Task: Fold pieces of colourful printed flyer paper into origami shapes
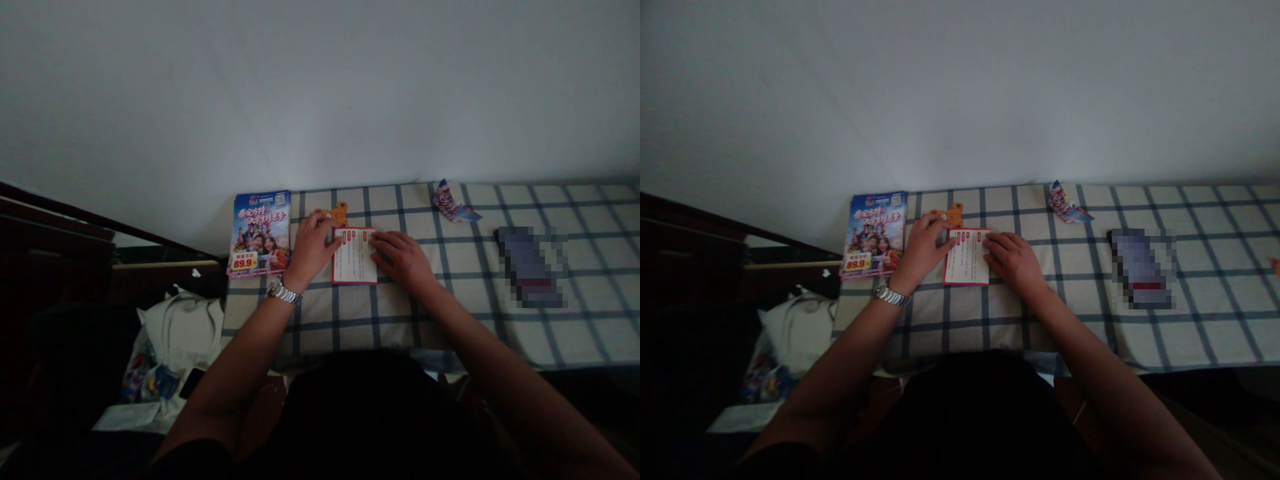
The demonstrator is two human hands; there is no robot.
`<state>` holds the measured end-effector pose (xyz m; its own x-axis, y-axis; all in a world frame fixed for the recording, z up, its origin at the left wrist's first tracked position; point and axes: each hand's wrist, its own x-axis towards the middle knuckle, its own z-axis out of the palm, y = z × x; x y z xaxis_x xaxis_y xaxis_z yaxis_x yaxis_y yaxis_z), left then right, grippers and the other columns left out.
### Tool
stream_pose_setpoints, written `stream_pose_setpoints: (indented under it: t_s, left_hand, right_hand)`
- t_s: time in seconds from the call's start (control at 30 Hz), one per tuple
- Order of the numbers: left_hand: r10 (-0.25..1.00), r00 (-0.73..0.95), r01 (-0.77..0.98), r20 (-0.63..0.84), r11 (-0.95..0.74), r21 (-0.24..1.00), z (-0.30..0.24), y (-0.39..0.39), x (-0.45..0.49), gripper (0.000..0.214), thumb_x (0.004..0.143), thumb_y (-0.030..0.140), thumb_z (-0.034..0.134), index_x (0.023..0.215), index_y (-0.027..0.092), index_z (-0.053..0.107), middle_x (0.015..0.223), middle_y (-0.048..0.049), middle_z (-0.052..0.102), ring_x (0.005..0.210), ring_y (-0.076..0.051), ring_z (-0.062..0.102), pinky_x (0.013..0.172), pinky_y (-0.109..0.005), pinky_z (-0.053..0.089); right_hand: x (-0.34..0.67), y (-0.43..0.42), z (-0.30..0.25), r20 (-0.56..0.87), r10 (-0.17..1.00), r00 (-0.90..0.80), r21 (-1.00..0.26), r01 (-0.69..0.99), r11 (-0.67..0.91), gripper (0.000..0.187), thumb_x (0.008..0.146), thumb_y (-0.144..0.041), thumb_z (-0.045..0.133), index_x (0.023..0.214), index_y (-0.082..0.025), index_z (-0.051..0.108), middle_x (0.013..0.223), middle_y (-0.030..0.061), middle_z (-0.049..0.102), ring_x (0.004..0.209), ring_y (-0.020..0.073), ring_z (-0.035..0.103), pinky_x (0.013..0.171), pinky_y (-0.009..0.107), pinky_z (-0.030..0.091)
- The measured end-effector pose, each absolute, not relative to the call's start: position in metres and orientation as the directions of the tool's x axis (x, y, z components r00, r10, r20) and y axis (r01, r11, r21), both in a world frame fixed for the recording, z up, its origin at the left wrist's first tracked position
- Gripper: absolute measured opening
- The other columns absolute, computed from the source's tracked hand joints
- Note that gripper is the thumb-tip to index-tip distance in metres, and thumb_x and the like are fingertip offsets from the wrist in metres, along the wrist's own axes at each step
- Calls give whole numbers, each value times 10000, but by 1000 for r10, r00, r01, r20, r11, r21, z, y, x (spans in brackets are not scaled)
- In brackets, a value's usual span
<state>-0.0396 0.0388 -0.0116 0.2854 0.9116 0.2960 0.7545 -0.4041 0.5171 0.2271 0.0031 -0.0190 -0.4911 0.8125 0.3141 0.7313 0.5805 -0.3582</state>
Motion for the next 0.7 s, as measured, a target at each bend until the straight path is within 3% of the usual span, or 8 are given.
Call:
stream_pose_setpoints:
  t_s: [0.27,0.47,0.7]
  left_hand:
    - [906,287,751,310,-414,515,-13,38,-40,285,928,215,772,1202,228,695,1294,-86,589,1347,-304,540,1167,-510,466]
    - [902,291,745,318,-422,517,-13,39,-40,296,919,202,784,1199,228,695,1280,-87,590,1344,-299,548,1179,-506,461]
    - [901,294,740,319,-426,521,-13,39,-41,290,926,202,777,1200,232,687,1285,-88,595,1356,-303,540,1179,-518,459]
  right_hand:
    - [225,1,-15,284,818,-500,-289,769,570,388,1062,-314,548,1399,-162,663,1499,149,637,1288,337,608,1088,535,530]
    - [222,0,-13,282,812,-511,-245,780,576,414,1062,-260,525,1452,-163,626,1531,122,625,1376,333,573,1128,532,511]
    - [220,-4,-10,270,833,-483,-256,798,546,416,1065,-259,515,1455,-168,625,1520,123,635,1410,323,567,1133,525,518]
